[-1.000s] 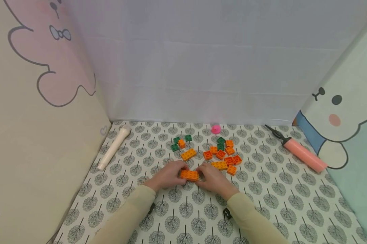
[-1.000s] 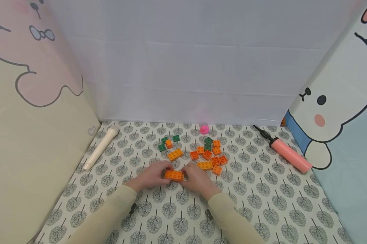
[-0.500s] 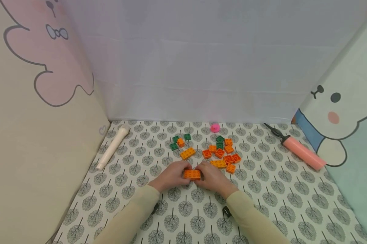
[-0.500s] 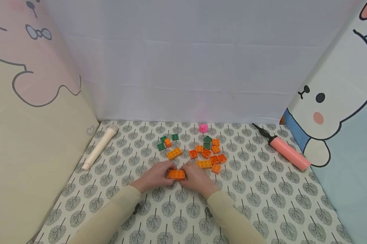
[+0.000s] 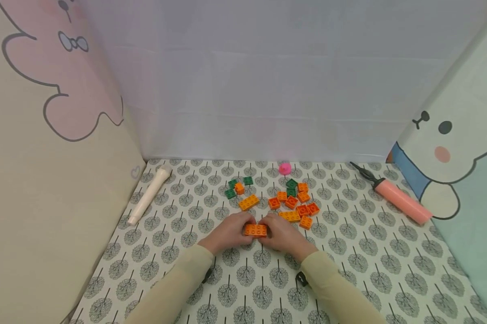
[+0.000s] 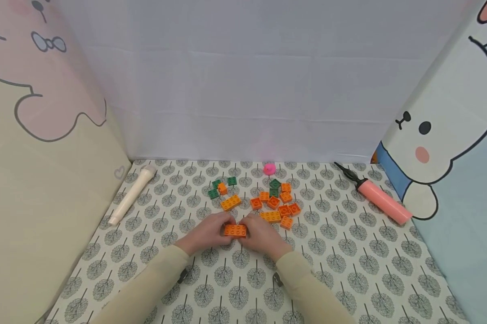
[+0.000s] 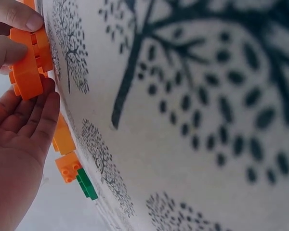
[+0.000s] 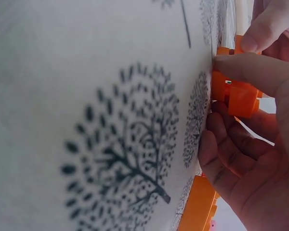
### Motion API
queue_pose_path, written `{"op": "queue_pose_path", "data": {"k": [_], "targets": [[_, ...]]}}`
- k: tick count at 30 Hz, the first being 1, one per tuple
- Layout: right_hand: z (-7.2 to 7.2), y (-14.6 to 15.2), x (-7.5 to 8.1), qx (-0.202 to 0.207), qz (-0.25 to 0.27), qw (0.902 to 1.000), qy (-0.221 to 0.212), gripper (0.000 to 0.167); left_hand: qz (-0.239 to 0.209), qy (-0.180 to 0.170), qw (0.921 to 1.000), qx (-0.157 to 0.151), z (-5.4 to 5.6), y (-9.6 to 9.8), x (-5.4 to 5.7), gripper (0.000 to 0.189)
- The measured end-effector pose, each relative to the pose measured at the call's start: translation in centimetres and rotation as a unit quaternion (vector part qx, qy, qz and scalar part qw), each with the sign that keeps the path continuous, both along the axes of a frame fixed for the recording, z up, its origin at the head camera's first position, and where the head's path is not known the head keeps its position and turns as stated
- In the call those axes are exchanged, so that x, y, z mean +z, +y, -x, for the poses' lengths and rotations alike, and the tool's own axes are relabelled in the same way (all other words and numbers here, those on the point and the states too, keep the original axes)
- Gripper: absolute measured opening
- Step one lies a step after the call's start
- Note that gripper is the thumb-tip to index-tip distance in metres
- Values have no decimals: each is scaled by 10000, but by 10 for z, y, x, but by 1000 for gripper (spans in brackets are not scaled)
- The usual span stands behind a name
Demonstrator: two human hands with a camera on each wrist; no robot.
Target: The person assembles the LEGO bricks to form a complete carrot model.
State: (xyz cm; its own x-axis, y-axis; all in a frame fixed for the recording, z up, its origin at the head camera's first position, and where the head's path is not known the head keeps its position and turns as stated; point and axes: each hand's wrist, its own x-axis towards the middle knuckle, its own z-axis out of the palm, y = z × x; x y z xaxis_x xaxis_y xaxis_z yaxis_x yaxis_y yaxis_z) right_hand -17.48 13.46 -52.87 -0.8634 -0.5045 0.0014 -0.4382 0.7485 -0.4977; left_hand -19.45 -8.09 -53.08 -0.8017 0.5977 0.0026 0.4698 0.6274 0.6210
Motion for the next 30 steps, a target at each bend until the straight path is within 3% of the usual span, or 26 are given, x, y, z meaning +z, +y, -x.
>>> {"op": "queue_pose_path", "data": {"k": [16, 30], "targets": [[5, 0, 4, 33, -6, 9997, -253, 34, 186, 56, 9998, -91, -1, 0, 7, 31], [4, 2, 2, 80, 124, 9996, -238, 26, 246, 246, 9993, -131, -3, 3, 4, 32]]}}
